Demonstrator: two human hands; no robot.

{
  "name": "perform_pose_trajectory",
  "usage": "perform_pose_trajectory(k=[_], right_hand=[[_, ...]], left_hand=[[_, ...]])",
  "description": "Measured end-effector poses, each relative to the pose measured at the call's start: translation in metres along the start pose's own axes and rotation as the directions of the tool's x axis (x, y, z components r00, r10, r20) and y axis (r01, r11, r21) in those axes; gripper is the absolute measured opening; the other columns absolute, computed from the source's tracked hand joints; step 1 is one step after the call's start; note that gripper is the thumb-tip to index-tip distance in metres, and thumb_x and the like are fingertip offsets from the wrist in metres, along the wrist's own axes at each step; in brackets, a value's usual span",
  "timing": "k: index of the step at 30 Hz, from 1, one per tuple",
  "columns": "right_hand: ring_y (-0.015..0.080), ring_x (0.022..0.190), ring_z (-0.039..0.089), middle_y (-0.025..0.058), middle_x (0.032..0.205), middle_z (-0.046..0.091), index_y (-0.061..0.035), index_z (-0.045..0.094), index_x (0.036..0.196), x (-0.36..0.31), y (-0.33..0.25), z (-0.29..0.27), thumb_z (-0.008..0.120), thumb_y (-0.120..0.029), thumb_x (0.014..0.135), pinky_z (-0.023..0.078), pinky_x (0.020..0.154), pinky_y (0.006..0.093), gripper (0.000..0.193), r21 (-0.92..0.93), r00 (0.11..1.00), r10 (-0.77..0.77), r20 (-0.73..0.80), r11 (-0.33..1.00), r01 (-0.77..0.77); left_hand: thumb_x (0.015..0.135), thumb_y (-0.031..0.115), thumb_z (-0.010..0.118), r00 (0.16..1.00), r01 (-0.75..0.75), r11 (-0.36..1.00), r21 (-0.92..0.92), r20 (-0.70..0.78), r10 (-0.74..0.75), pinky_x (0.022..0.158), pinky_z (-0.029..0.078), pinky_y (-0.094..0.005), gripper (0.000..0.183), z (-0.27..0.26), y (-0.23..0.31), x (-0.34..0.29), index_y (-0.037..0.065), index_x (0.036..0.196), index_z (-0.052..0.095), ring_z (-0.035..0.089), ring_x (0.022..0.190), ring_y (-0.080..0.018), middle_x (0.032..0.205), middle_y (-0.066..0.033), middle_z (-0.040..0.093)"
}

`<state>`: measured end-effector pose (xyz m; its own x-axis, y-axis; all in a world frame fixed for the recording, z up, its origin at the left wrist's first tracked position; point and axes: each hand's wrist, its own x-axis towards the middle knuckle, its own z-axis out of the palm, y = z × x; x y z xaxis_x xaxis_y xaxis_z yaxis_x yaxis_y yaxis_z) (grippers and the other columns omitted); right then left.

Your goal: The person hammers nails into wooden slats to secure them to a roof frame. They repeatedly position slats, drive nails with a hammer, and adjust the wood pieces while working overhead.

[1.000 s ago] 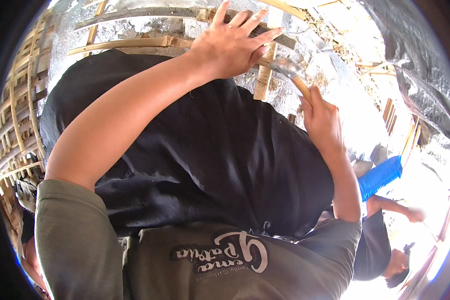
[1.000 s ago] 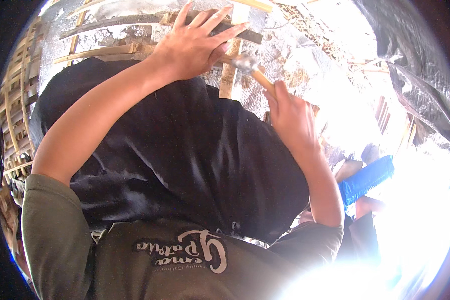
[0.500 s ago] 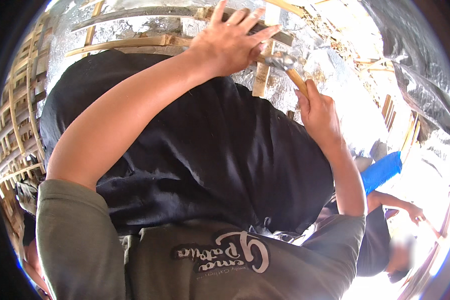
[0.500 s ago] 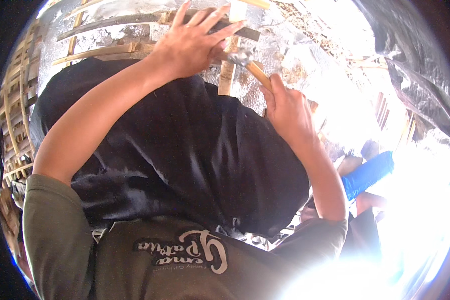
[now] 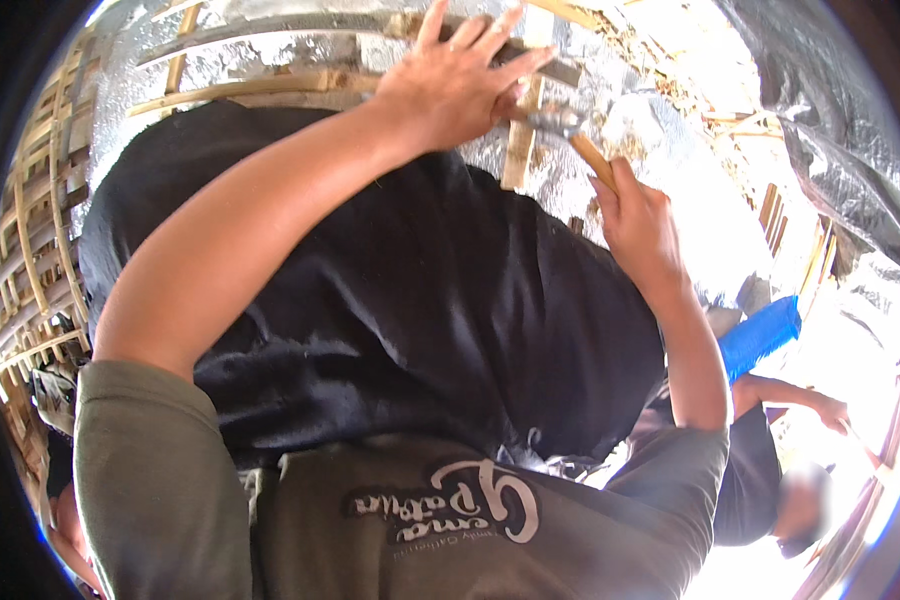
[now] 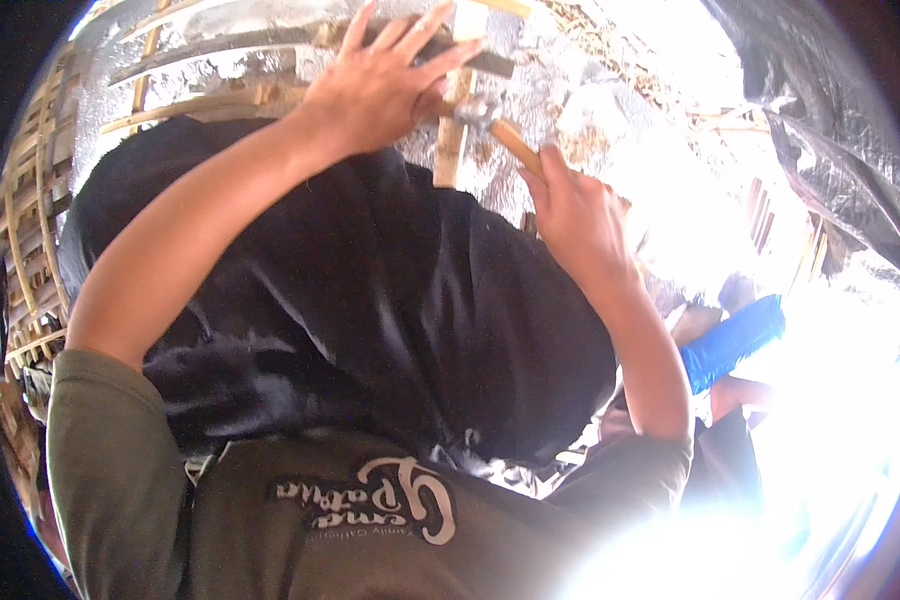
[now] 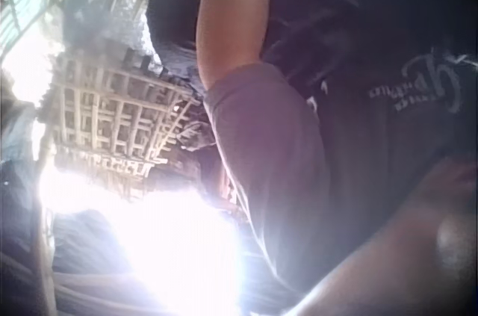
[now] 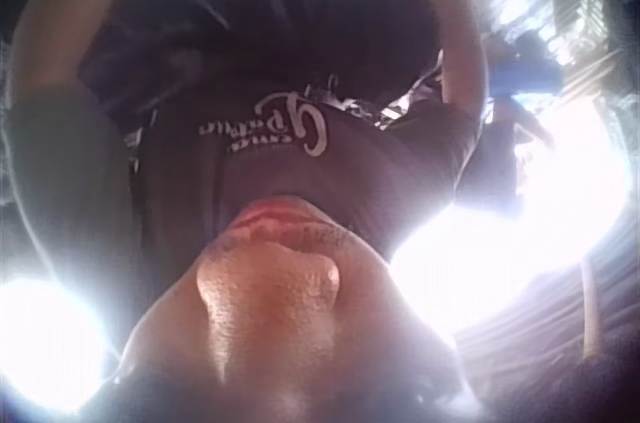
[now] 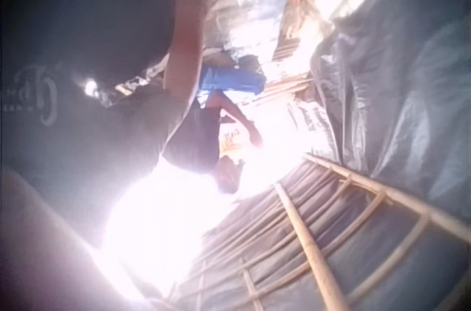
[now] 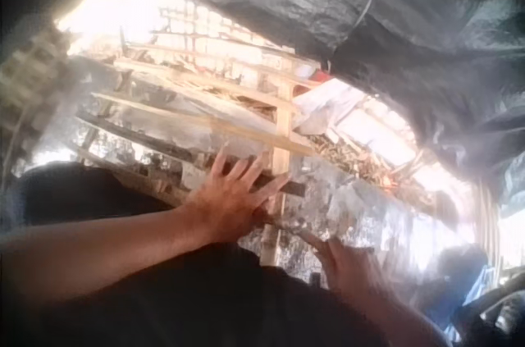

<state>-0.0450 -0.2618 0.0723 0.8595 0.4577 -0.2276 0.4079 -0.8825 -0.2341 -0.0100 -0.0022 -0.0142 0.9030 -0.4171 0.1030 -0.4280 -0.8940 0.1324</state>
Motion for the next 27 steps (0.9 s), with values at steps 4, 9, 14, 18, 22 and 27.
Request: perform_pose_trajectory(k=[4, 9, 14, 18, 22, 27], right_hand=[[0.0443, 0.059, 0.065, 0.0232, 0.064, 0.062, -0.0021, 0.054, 0.110, -0.017, 0.007, 0.009, 0.057, -0.023, 0.102, 0.049, 0.052, 0.0505, 0.022, 0.101, 0.963, -0.058, -0.263, 0.991, 0.087], [0.0411, 0.057, 0.066, 0.0219, 0.062, 0.062, -0.0007, 0.055, 0.111, -0.010, -0.001, -0.001, 0.059, -0.020, 0.101, 0.051, 0.051, 0.0480, 0.022, 0.106, 0.977, -0.029, -0.209, 0.993, 0.052], [0.0391, 0.059, 0.067, 0.0206, 0.062, 0.062, 0.0008, 0.056, 0.112, -0.002, -0.002, 0.009, 0.062, -0.019, 0.099, 0.050, 0.051, 0.0452, 0.024, 0.071, 0.999, 0.011, -0.052, 0.997, -0.007], [0.0438, 0.065, 0.067, 0.0238, 0.066, 0.063, -0.0043, 0.055, 0.114, -0.011, -0.010, 0.001, 0.059, -0.022, 0.102, 0.049, 0.055, 0.0515, 0.022, 0.195, 0.959, 0.031, -0.283, 0.980, 0.026], [0.0422, 0.063, 0.068, 0.0215, 0.066, 0.064, -0.0038, 0.055, 0.113, 0.007, -0.003, -0.007, 0.060, -0.022, 0.101, 0.049, 0.053, 0.0483, 0.022, 0.018, 0.999, 0.046, 0.002, 0.999, -0.046], [0.0442, 0.063, 0.067, 0.0197, 0.066, 0.065, -0.0063, 0.054, 0.108, -0.007, -0.016, -0.005, 0.060, -0.026, 0.101, 0.050, 0.057, 0.0514, 0.022, 0.036, 0.989, 0.047, -0.138, 0.998, -0.042]], left_hand=[[0.106, 0.047, 0.037, 0.975, 0.033, 0.998, -0.046, 0.222, -0.022, 0.122, 0.008, -0.0649, 0.067, -0.039, 0.008, 0.010, 0.020, 0.163, 0.014, 0.022, 0.151, -0.0397, 0.162, -0.0214, 0.024], [0.107, 0.043, 0.036, 0.969, 0.043, 0.996, -0.082, 0.247, -0.022, 0.123, 0.007, -0.0626, 0.064, -0.039, 0.010, 0.007, 0.020, 0.163, 0.014, 0.026, 0.149, -0.0375, 0.157, -0.0205, 0.034], [0.107, 0.040, 0.036, 0.989, -0.007, 1.000, -0.004, 0.147, 0.008, 0.121, 0.012, -0.0636, 0.061, -0.038, 0.013, -0.001, 0.018, 0.161, 0.019, 0.031, 0.147, -0.0380, 0.153, -0.0210, 0.038], [0.106, 0.040, 0.037, 0.998, 0.005, 0.996, -0.093, 0.055, 0.000, 0.119, 0.018, -0.0644, 0.060, -0.032, 0.004, 0.005, 0.017, 0.160, 0.024, 0.036, 0.143, -0.0383, 0.149, -0.0218, 0.043], [0.105, 0.039, 0.039, 0.991, -0.024, 1.000, 0.007, -0.130, 0.024, 0.116, 0.024, -0.0642, 0.056, -0.018, 0.003, 0.002, 0.015, 0.156, 0.035, 0.044, 0.136, -0.0389, 0.140, -0.0226, 0.051], [0.105, 0.041, 0.045, 0.999, 0.039, 0.999, 0.038, 0.019, -0.039, 0.120, 0.021, -0.0604, 0.059, -0.025, 0.011, 0.003, 0.028, 0.159, 0.026, 0.037, 0.145, -0.0326, 0.156, -0.0142, 0.040]])
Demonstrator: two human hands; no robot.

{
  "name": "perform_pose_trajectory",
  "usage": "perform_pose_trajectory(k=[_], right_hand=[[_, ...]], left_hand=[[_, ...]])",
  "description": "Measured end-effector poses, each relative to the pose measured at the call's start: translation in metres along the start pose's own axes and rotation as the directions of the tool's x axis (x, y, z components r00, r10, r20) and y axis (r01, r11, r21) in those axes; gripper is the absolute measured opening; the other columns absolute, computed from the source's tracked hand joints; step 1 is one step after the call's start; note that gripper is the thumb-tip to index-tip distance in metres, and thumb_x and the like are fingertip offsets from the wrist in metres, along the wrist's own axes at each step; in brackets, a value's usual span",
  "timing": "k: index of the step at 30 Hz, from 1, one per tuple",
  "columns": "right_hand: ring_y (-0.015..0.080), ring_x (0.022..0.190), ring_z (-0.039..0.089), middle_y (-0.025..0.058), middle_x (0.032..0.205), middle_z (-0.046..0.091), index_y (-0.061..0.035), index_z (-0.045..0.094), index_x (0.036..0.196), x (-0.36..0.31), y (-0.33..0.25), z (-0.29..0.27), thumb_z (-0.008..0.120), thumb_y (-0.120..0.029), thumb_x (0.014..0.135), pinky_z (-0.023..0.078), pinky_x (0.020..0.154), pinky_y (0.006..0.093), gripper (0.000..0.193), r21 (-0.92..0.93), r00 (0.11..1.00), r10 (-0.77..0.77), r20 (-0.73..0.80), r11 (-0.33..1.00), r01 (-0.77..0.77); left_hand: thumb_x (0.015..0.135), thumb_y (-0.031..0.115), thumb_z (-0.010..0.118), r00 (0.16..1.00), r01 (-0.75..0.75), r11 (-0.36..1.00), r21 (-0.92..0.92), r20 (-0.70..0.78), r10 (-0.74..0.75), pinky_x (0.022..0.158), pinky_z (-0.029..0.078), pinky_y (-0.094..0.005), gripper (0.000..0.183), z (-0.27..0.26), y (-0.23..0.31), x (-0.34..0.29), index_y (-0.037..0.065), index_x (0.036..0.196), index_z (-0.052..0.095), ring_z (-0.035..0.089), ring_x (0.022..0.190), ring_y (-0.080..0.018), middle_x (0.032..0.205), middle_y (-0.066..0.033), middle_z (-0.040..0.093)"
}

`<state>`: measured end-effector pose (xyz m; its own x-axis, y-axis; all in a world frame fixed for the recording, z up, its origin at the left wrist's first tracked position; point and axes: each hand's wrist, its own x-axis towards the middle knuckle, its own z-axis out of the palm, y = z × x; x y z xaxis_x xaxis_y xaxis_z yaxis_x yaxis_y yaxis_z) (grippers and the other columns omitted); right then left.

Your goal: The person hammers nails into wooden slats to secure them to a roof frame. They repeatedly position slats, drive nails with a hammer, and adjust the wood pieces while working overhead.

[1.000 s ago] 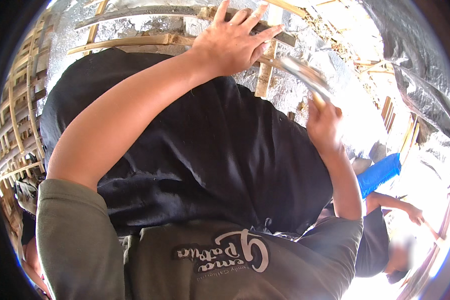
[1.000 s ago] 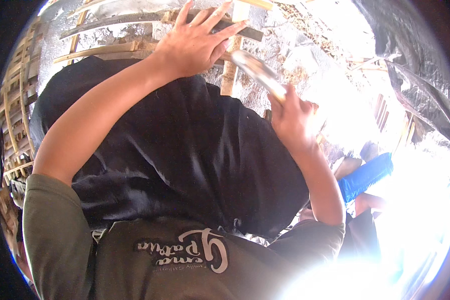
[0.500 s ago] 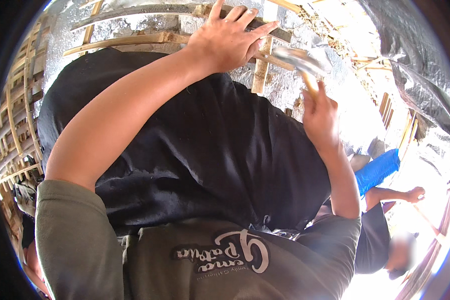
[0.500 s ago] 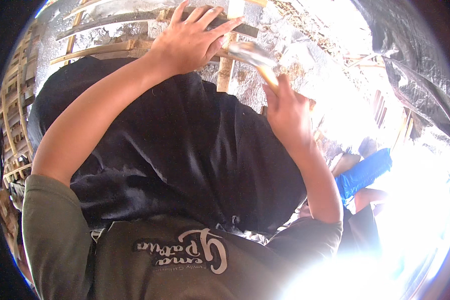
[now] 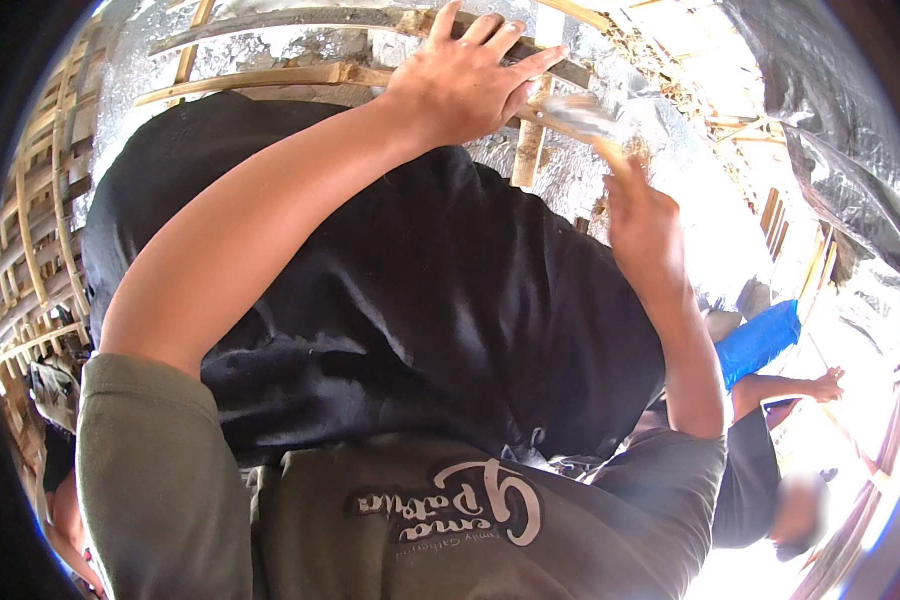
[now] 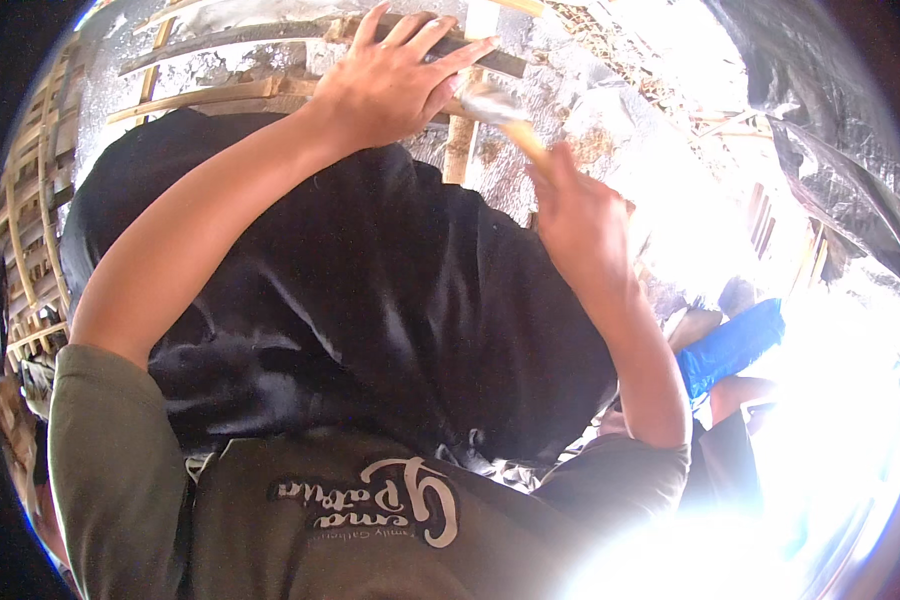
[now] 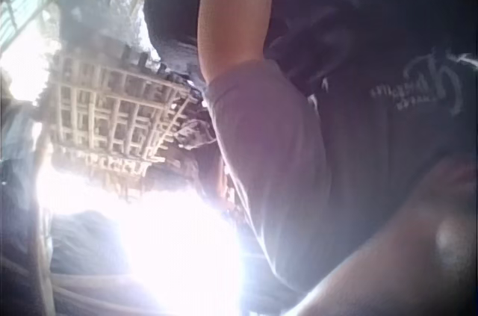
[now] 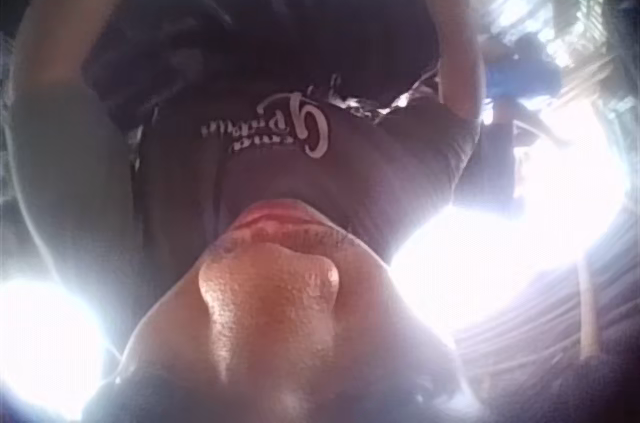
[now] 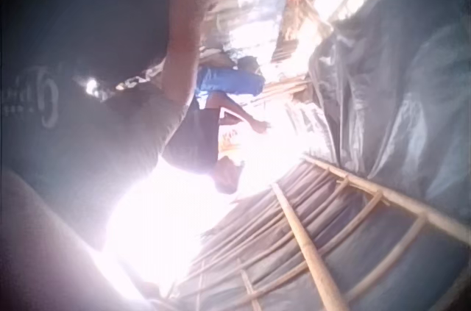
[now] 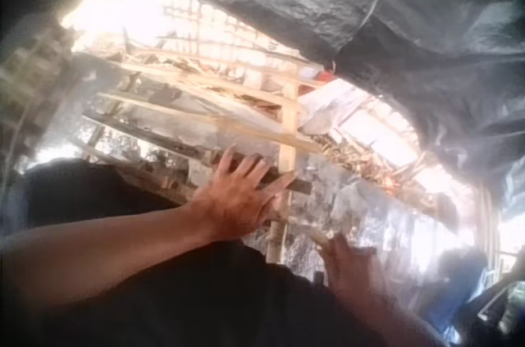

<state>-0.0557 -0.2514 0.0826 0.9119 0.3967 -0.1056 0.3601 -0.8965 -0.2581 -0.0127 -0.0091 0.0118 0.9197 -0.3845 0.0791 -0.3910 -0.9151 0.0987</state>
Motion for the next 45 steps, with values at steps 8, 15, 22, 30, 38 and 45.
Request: perform_pose_trajectory(k=[8, 15, 22, 30, 38, 45], right_hand=[[0.0203, 0.045, 0.052, 0.0079, 0.060, 0.054, -0.0048, 0.053, 0.100, 0.002, 0.010, -0.027, 0.052, -0.034, 0.106, 0.041, 0.045, 0.0353, 0.030, 0.403, 0.988, 0.154, 0.014, 0.903, -0.147], [0.0035, 0.048, 0.027, -0.0062, 0.067, 0.034, -0.0101, 0.048, 0.104, 0.005, -0.054, -0.108, 0.042, -0.038, 0.110, 0.025, 0.039, 0.0199, 0.030, 0.890, 0.953, 0.142, 0.268, -0.416, -0.188], [0.0038, 0.048, 0.033, -0.0052, 0.066, 0.034, -0.0103, 0.042, 0.094, 0.018, -0.017, -0.056, 0.055, -0.029, 0.105, 0.031, 0.040, 0.0179, 0.025, 0.505, 0.909, 0.260, 0.326, -0.861, 0.065], [0.0116, 0.055, 0.054, 0.0023, 0.075, 0.055, -0.0039, 0.050, 0.097, 0.051, 0.033, 0.064, 0.087, -0.054, 0.074, 0.046, 0.044, 0.0262, 0.067, 0.631, 0.621, 0.731, -0.284, 0.630, -0.453], [0.0436, 0.108, 0.066, 0.0334, 0.112, 0.065, 0.0166, 0.053, 0.120, 0.056, 0.022, 0.073, 0.087, -0.068, 0.061, 0.052, 0.094, 0.0464, 0.109, 0.625, 0.670, 0.740, -0.063, 0.552, -0.551], [0.0443, 0.108, 0.065, 0.0341, 0.112, 0.064, 0.0154, 0.053, 0.119, 0.057, 0.029, 0.082, 0.087, -0.068, 0.063, 0.052, 0.093, 0.0475, 0.106, 0.597, 0.688, 0.724, -0.051, 0.575, -0.560]], left_hand=[[0.104, 0.031, 0.049, 0.976, -0.028, 1.000, -0.010, -0.217, 0.025, 0.116, 0.030, -0.0601, 0.052, 0.019, -0.010, -0.005, 0.030, 0.156, 0.037, 0.048, 0.137, -0.0297, 0.146, -0.0138, 0.052], [0.105, 0.032, 0.043, 0.997, -0.034, 0.999, 0.027, -0.064, 0.036, 0.119, 0.025, -0.0617, 0.056, 0.012, -0.007, -0.003, 0.030, 0.159, 0.028, 0.041, 0.141, -0.0298, 0.151, -0.0134, 0.045], [0.105, 0.033, 0.042, 0.995, -0.028, 0.999, 0.021, -0.099, 0.030, 0.118, 0.026, -0.0628, 0.057, 0.009, -0.007, -0.002, 0.032, 0.160, 0.026, 0.044, 0.139, -0.0323, 0.148, -0.0149, 0.049], [0.108, 0.037, 0.034, 0.998, -0.006, 1.000, 0.011, -0.069, 0.006, 0.119, 0.025, -0.0606, 0.053, 0.006, -0.002, -0.001, 0.034, 0.160, 0.027, 0.042, 0.141, -0.0306, 0.152, -0.0114, 0.046], [0.107, 0.036, 0.036, 0.996, 0.001, 1.000, -0.010, -0.084, -0.002, 0.119, 0.025, -0.0606, 0.053, 0.003, -0.007, 0.000, 0.036, 0.159, 0.027, 0.044, 0.139, -0.0340, 0.151, -0.0128, 0.047], [0.106, 0.039, 0.035, 1.000, 0.006, 1.000, 0.017, -0.015, -0.006, 0.121, 0.021, -0.0610, 0.053, 0.002, -0.002, 0.001, 0.035, 0.159, 0.028, 0.039, 0.143, -0.0322, 0.155, -0.0120, 0.043]])
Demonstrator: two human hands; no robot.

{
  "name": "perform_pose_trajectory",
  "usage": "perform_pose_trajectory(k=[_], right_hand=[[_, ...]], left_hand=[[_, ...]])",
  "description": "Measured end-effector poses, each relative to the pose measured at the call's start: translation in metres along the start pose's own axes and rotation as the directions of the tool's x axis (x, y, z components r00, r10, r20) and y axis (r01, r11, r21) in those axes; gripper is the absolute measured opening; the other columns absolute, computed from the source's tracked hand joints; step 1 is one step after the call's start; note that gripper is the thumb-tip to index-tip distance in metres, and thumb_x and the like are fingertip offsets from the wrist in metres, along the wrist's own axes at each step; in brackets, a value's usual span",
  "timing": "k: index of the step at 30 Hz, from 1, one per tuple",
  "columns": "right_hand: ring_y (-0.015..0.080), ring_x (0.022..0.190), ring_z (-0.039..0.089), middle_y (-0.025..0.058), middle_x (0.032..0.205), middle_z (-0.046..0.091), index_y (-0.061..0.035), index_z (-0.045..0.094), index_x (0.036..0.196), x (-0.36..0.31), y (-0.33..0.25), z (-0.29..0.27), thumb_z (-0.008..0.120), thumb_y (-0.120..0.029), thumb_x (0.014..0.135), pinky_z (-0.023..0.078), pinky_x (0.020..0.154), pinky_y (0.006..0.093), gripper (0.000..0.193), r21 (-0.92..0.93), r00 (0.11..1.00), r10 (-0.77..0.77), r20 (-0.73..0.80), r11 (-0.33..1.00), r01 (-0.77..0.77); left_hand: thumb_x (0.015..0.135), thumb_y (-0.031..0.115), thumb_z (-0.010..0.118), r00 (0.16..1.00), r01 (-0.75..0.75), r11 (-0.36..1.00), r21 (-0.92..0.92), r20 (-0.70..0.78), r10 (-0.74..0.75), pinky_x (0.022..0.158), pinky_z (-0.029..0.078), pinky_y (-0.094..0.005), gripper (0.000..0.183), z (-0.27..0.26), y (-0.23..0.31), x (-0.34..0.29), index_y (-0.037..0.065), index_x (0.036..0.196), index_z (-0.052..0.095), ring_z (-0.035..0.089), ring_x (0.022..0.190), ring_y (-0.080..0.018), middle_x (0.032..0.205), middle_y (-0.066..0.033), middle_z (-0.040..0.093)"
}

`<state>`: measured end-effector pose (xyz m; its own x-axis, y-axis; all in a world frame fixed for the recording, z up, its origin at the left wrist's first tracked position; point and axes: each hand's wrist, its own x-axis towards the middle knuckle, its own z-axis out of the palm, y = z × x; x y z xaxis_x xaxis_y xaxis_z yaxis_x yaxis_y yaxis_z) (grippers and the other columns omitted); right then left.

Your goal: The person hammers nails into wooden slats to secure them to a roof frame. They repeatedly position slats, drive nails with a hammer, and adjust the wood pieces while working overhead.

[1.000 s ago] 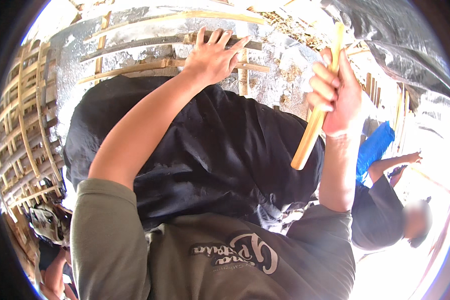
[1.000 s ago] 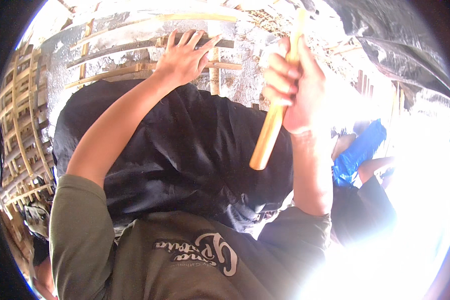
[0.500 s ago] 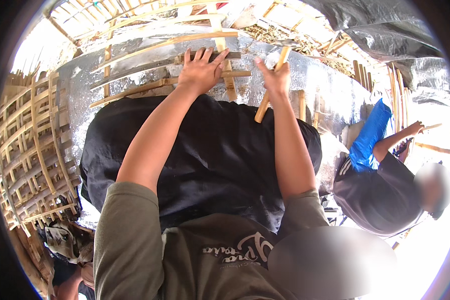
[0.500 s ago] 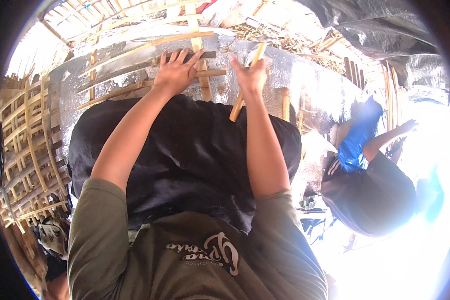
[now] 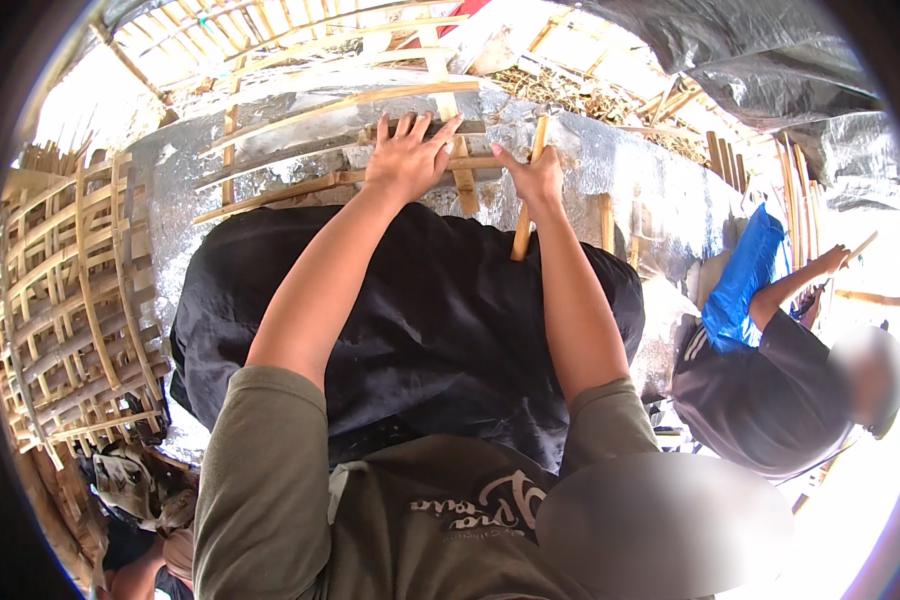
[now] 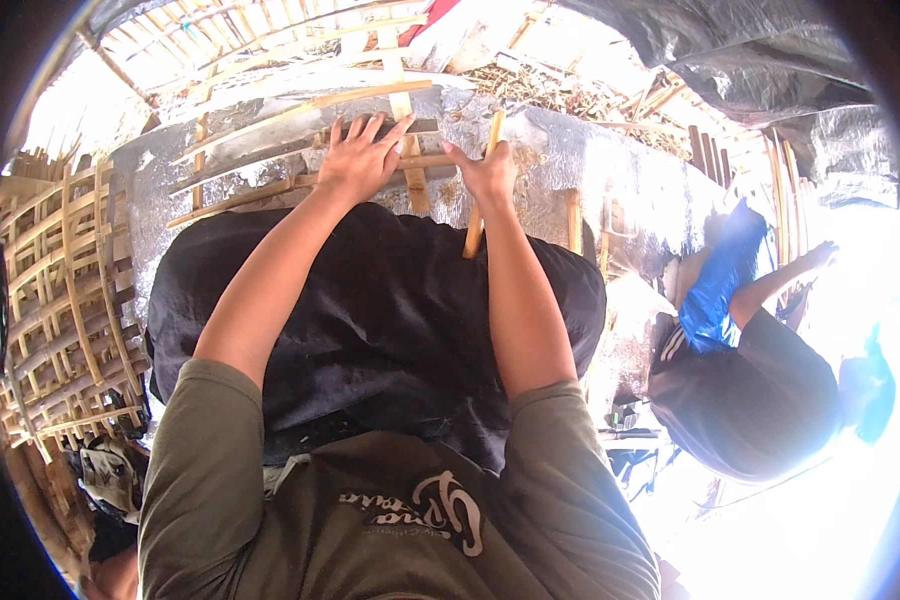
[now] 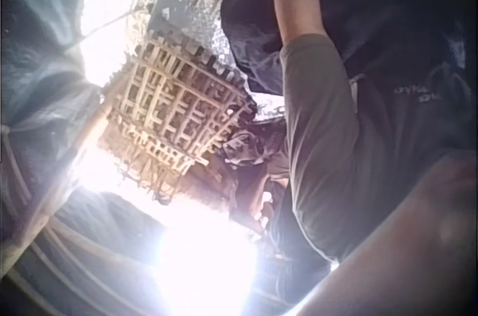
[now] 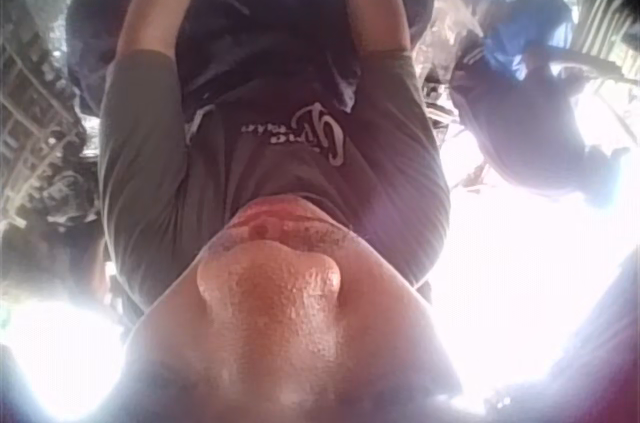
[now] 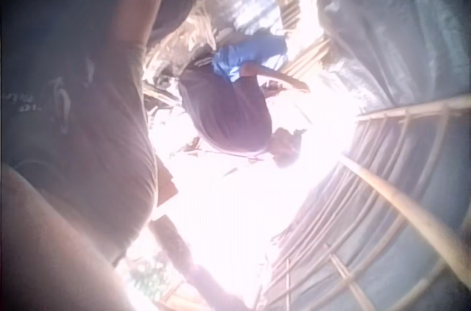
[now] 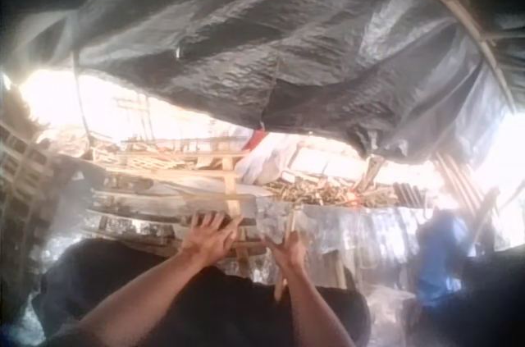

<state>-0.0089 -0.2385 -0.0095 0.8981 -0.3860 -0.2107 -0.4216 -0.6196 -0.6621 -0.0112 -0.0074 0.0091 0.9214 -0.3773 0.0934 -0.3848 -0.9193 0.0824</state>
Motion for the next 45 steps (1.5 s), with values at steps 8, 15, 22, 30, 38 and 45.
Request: perform_pose_trajectory(k=[8, 15, 22, 30, 38, 45], right_hand=[[0.0449, 0.108, 0.065, 0.0340, 0.111, 0.065, 0.0143, 0.054, 0.118, -0.007, -0.006, -0.001, 0.087, -0.065, 0.065, 0.053, 0.092, 0.0483, 0.101, -0.065, 1.000, -0.026, 0.002, 0.998, 0.026], [0.0450, 0.108, 0.066, 0.0337, 0.111, 0.065, 0.0138, 0.054, 0.119, 0.001, 0.003, 0.003, 0.087, -0.064, 0.066, 0.053, 0.093, 0.0485, 0.099, -0.076, 0.999, -0.039, -0.019, 0.996, 0.038], [0.0447, 0.107, 0.066, 0.0331, 0.110, 0.066, 0.0136, 0.054, 0.119, 0.006, 0.011, 0.007, 0.086, -0.064, 0.067, 0.053, 0.092, 0.0485, 0.098, -0.017, 1.000, -0.006, 0.013, 1.000, 0.006], [0.0431, 0.095, 0.069, 0.0308, 0.098, 0.067, 0.0093, 0.056, 0.108, 0.006, 0.011, 0.006, 0.084, -0.066, 0.068, 0.055, 0.081, 0.0484, 0.090, -0.075, 1.000, 0.006, 0.019, 0.997, -0.004], [0.0196, 0.055, 0.060, 0.0110, 0.069, 0.060, 0.0024, 0.053, 0.095, 0.010, 0.020, 0.012, 0.087, -0.057, 0.073, 0.050, 0.047, 0.0360, 0.072, -0.102, 0.993, -0.099, -0.069, 0.991, 0.092], [0.0221, 0.065, 0.063, 0.0141, 0.077, 0.063, 0.0045, 0.056, 0.100, 0.004, 0.014, 0.008, 0.086, -0.059, 0.073, 0.052, 0.057, 0.0393, 0.075, -0.127, 0.993, -0.098, -0.068, 0.988, 0.088]], left_hand=[[0.105, 0.037, 0.038, 1.000, -0.005, 1.000, 0.023, 0.011, 0.004, 0.121, 0.021, -0.0601, 0.056, 0.001, 0.000, -0.003, 0.034, 0.160, 0.026, 0.038, 0.144, -0.0316, 0.155, -0.0118, 0.042], [0.106, 0.037, 0.038, 1.000, -0.016, 1.000, -0.003, -0.012, 0.016, 0.122, 0.019, -0.0606, 0.055, 0.000, 0.001, -0.003, 0.032, 0.160, 0.027, 0.037, 0.145, -0.0335, 0.158, -0.0133, 0.039], [0.105, 0.035, 0.041, 0.997, -0.032, 0.997, -0.072, -0.078, 0.026, 0.122, 0.018, -0.0595, 0.053, 0.004, 0.001, 0.000, 0.027, 0.158, 0.034, 0.041, 0.141, -0.0344, 0.154, -0.0147, 0.043], [0.105, 0.029, 0.044, 0.978, 0.015, 0.989, -0.145, -0.204, -0.044, 0.121, 0.023, -0.0559, 0.049, 0.011, -0.001, 0.005, 0.010, 0.149, 0.045, 0.050, 0.133, -0.0333, 0.144, -0.0152, 0.053], [0.101, 0.024, 0.052, 0.957, -0.020, 0.992, -0.124, -0.288, -0.017, 0.117, 0.034, -0.0521, 0.043, 0.005, -0.015, 0.009, 0.004, 0.139, 0.055, 0.054, 0.126, -0.0334, 0.135, -0.0151, 0.059], [0.099, 0.034, 0.054, 0.980, 0.095, 0.995, -0.043, -0.174, -0.101, 0.111, 0.035, -0.0603, 0.041, -0.017, -0.027, 0.015, 0.010, 0.131, 0.063, 0.059, 0.122, -0.0295, 0.120, -0.0138, 0.068]])
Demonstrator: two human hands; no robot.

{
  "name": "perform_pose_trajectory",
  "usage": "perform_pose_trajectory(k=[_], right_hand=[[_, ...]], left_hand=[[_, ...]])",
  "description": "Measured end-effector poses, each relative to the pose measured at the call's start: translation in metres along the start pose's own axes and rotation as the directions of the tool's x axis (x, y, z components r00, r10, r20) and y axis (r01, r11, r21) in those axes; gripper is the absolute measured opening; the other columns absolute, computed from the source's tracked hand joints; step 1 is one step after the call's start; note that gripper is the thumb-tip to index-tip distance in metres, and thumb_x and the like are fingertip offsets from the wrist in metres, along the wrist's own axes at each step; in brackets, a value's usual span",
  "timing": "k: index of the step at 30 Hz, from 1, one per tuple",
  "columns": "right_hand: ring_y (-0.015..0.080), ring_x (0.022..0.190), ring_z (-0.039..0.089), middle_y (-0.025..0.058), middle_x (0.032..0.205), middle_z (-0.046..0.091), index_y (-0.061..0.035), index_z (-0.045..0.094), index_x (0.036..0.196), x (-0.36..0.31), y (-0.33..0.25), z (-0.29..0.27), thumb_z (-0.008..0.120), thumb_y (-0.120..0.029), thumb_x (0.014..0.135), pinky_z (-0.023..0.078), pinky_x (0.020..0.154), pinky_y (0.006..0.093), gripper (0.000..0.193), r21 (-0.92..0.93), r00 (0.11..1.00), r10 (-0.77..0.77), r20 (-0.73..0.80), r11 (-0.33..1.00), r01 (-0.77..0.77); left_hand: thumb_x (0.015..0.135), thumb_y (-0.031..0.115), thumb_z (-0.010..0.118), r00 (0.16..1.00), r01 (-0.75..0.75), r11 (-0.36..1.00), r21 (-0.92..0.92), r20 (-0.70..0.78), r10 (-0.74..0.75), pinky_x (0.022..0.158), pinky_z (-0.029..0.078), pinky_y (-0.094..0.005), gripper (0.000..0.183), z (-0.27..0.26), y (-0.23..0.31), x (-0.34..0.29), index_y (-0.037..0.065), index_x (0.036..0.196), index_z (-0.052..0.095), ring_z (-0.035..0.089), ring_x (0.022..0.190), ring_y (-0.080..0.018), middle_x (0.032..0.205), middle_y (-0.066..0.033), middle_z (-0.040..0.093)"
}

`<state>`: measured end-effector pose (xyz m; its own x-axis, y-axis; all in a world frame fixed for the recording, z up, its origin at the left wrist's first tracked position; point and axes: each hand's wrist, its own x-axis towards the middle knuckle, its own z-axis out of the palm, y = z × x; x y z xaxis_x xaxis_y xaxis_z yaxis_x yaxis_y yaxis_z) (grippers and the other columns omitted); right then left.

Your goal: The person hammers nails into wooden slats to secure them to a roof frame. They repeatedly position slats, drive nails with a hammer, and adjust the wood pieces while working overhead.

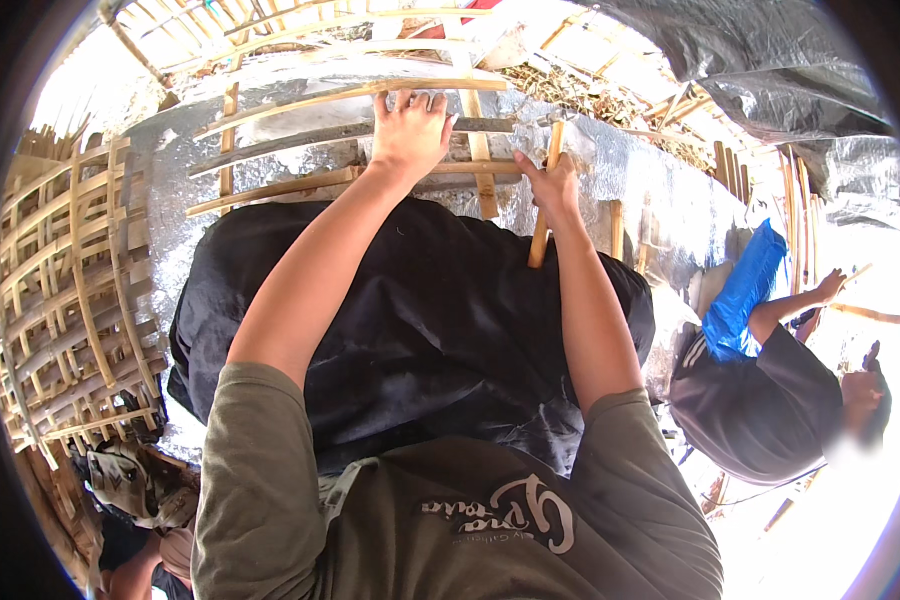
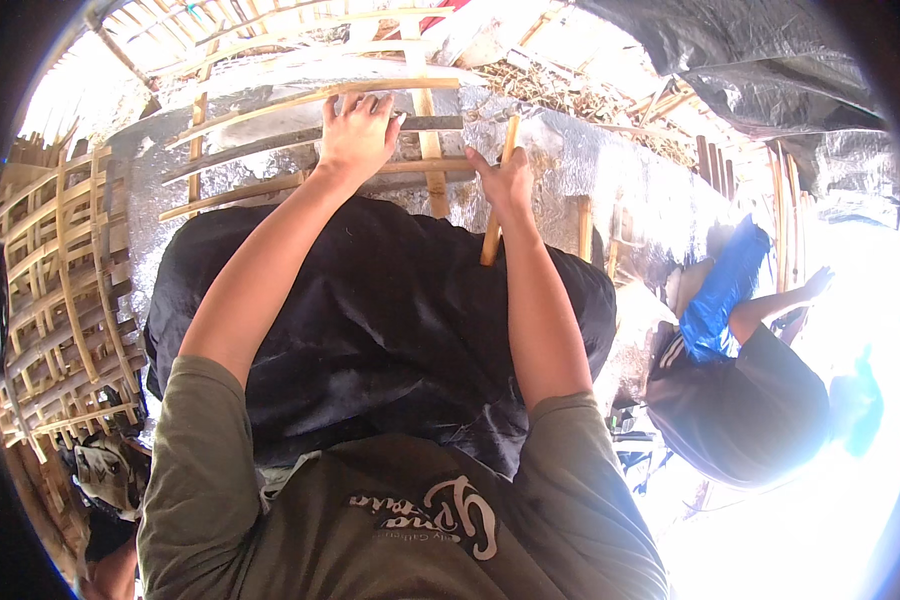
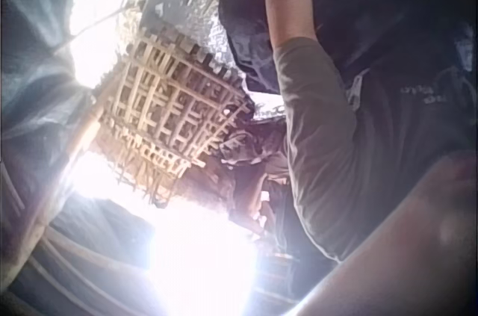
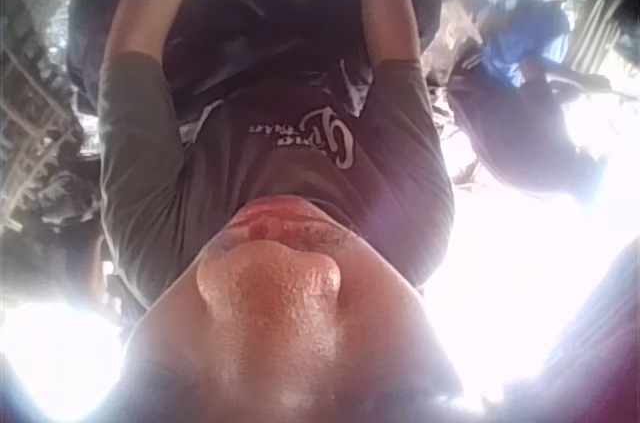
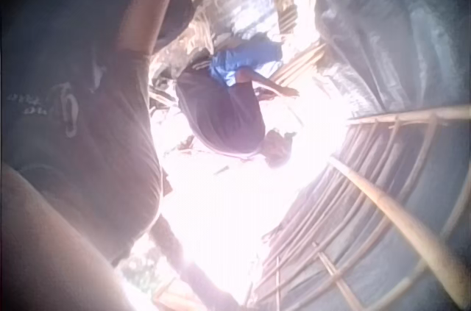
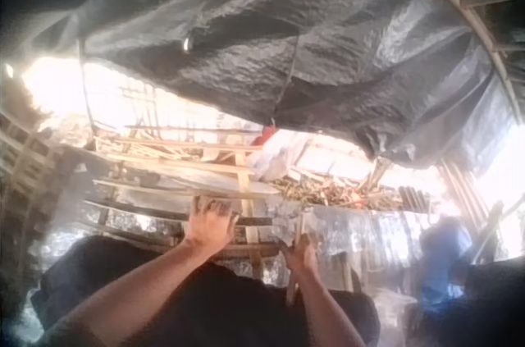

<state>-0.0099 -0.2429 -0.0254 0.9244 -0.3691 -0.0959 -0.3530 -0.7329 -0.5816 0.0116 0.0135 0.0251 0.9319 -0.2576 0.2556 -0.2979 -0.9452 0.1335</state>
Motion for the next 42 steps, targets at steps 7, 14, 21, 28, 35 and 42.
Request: perform_pose_trajectory(k=[7, 14, 21, 28, 35, 42], right_hand=[[0.0416, 0.091, 0.068, 0.0286, 0.093, 0.067, 0.0079, 0.057, 0.103, -0.004, -0.010, -0.006, 0.084, -0.065, 0.071, 0.054, 0.080, 0.0490, 0.083, 0.067, 0.992, 0.076, 0.097, 0.994, -0.083], [0.0145, 0.050, 0.053, 0.0045, 0.064, 0.054, -0.0024, 0.050, 0.092, 0.001, 0.003, 0.002, 0.086, -0.050, 0.078, 0.045, 0.042, 0.0327, 0.061, 0.077, 0.998, -0.053, -0.026, 0.996, 0.055], [0.0113, 0.048, 0.049, 0.0005, 0.061, 0.051, -0.0068, 0.048, 0.088, 0.002, 0.004, 0.005, 0.086, -0.047, 0.080, 0.043, 0.040, 0.0307, 0.056, 0.071, 1.000, -0.012, -0.003, 0.997, 0.012], [0.0110, 0.049, 0.050, -0.0003, 0.063, 0.050, -0.0064, 0.051, 0.090, -0.014, -0.020, -0.009, 0.083, -0.045, 0.084, 0.044, 0.041, 0.0296, 0.051, 0.182, 0.995, 0.036, 0.089, 0.982, -0.052], [0.0103, 0.048, 0.048, -0.0009, 0.062, 0.049, -0.0071, 0.049, 0.090, -0.016, -0.021, -0.010, 0.083, -0.043, 0.085, 0.042, 0.040, 0.0290, 0.049, 0.182, 0.995, 0.044, 0.088, 0.981, -0.060], [0.0102, 0.047, 0.047, -0.0004, 0.061, 0.050, -0.0063, 0.048, 0.088, -0.004, -0.011, 0.001, 0.083, -0.041, 0.085, 0.039, 0.039, 0.0287, 0.050, 0.131, 0.998, -0.049, 0.035, 0.990, 0.044]], left_hand=[[0.102, 0.051, 0.045, 0.978, 0.153, 0.986, 0.062, 0.131, -0.161, 0.103, 0.040, -0.0640, 0.050, 0.011, -0.008, -0.001, 0.013, 0.126, 0.066, 0.064, 0.115, -0.0342, 0.115, -0.0133, 0.070], [0.103, 0.056, 0.040, 0.966, 0.152, 0.988, -0.037, 0.217, -0.141, 0.100, 0.045, -0.0619, 0.052, 0.011, -0.009, 0.003, 0.020, 0.128, 0.067, 0.062, 0.119, -0.0333, 0.122, -0.0103, 0.070], [0.100, 0.071, 0.025, 0.946, 0.090, 0.994, -0.061, 0.319, -0.066, 0.113, 0.031, -0.0657, 0.071, 0.013, -0.018, -0.001, 0.025, 0.144, 0.055, 0.046, 0.140, -0.0357, 0.140, -0.0126, 0.060], [0.098, 0.068, 0.043, 0.972, 0.114, 0.992, -0.063, 0.216, -0.098, 0.105, 0.041, -0.0635, 0.059, 0.018, -0.018, -0.004, 0.028, 0.137, 0.061, 0.057, 0.127, -0.0292, 0.125, -0.0058, 0.069], [0.100, 0.065, 0.042, 0.950, 0.148, 0.983, -0.109, 0.291, -0.110, 0.109, 0.036, -0.0623, 0.057, 0.011, -0.015, -0.004, 0.028, 0.140, 0.059, 0.055, 0.129, -0.0297, 0.130, -0.0084, 0.066], [0.101, 0.062, 0.043, 0.943, 0.148, 0.984, -0.099, 0.316, -0.110, 0.110, 0.036, -0.0630, 0.056, 0.012, -0.018, -0.001, 0.025, 0.141, 0.058, 0.052, 0.132, -0.0316, 0.135, -0.0085, 0.063]])
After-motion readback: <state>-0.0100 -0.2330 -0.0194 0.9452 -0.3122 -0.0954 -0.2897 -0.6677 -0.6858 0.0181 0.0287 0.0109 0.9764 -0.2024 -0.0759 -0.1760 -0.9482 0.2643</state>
